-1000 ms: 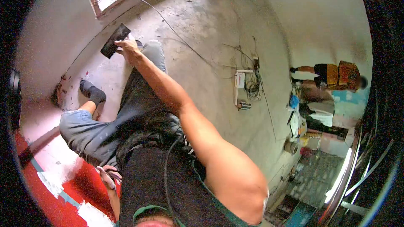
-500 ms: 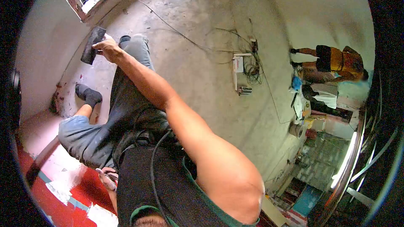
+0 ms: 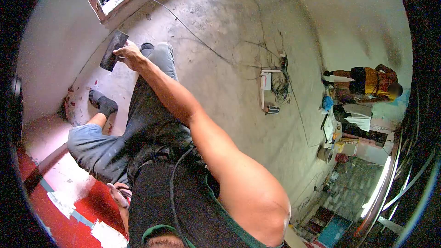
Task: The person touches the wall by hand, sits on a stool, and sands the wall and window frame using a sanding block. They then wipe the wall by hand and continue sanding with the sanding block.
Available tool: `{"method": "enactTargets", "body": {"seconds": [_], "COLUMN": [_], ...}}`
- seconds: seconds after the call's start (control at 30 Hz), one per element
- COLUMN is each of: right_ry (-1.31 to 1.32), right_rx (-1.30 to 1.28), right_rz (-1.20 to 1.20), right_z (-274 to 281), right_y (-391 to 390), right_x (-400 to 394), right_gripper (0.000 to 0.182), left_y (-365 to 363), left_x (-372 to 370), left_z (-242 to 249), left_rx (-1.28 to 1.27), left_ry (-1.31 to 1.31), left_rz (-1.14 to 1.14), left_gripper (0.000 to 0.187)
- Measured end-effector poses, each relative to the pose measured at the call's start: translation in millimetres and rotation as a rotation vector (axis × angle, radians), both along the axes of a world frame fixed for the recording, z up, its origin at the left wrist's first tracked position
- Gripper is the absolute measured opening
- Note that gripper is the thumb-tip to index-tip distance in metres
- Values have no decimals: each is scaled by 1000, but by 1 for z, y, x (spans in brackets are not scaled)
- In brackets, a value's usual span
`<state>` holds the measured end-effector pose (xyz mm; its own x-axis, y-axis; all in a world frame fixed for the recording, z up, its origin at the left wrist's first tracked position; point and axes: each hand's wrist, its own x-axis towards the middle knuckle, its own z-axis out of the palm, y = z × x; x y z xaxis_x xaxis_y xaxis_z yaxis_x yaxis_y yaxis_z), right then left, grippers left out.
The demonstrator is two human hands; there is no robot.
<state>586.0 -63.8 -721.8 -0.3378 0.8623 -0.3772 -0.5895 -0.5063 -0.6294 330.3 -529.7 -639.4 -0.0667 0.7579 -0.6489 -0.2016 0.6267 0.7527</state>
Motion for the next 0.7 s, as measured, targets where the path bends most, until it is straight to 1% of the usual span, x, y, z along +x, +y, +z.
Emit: {"method": "enactTargets", "body": {"seconds": [0.07, 0.13, 0.2, 0.23, 0.33, 0.43, 0.53, 0.63, 0.7], "right_ry": [-25, -33, -29, 2, -58, -1, -16, -22, -38], "right_rx": [-22, 10, 29, 21, 37, 30, 4, 13, 13], "right_rz": [6, 9, 22, 22, 23, 29, 41, 54, 31], "right_z": [1, 3, -5, -9, -7, 0, -9, -8, 1], "right_y": [0, 0, 0, 2, 1, -1, 2, 3, -1], "right_x": [0, -1, -2, -2, -2, 0, -2, -1, 0], "right_gripper": [37, 36, 36, 35, 35, 36, 44, 44, 39], "left_y": [0, 3, 14, 11, 6, 9, 8, 4, 3], "left_x": [1, 7, 19, 17, 14, 14, 16, 9, 5], "left_z": [1, 5, 19, 15, 10, 14, 13, 4, 2], "left_rx": [0, -7, -20, -12, 5, 0, -10, -21, -53], "left_ry": [20, 38, 61, 64, 74, 79, 82, 49, 16], "left_rz": [17, 28, 36, 38, 38, 19, 17, 33, 71], "left_gripper": [82, 82, 82, 82, 82, 82, 82, 82, 83]}}
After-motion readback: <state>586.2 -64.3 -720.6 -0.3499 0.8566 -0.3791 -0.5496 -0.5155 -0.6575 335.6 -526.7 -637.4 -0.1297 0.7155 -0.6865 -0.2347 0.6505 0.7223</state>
